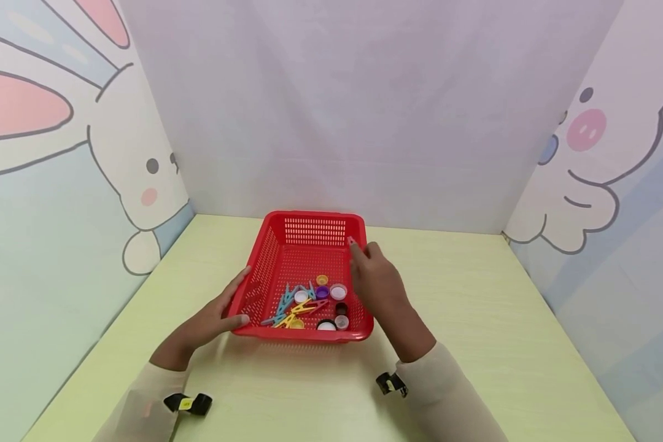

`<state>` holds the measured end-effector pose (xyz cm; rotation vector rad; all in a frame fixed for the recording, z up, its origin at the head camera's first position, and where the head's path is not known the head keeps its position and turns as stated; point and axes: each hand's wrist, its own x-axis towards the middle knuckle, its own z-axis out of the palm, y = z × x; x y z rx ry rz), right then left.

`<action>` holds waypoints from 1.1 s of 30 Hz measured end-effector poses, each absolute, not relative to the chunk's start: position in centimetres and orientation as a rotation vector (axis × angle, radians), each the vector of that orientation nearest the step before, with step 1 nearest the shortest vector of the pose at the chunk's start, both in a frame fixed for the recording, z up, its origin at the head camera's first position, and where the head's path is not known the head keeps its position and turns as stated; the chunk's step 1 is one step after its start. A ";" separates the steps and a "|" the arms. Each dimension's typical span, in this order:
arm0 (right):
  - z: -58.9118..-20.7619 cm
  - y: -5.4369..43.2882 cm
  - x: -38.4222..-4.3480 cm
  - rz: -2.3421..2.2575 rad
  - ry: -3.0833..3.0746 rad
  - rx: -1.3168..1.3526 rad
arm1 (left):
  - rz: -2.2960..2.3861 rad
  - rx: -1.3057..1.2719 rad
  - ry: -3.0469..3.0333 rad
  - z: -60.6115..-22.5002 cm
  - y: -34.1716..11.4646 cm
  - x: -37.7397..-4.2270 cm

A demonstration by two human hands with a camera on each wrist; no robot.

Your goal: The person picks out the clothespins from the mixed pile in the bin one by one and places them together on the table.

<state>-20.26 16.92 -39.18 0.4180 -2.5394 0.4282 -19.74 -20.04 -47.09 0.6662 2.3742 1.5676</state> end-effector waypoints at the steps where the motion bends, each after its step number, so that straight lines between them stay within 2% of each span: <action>1: -39.3 17.3 -20.4 0.439 -2.535 0.400 | 1.567 0.663 2.374 -47.1 -20.0 -19.7; 13: -40.7 22.1 -22.0 0.533 -2.535 0.250 | 1.568 0.668 2.377 -47.1 -20.1 -19.8; 33: -43.1 25.5 -25.2 0.619 -2.842 0.091 | 1.568 0.686 2.382 -47.5 -20.3 -20.0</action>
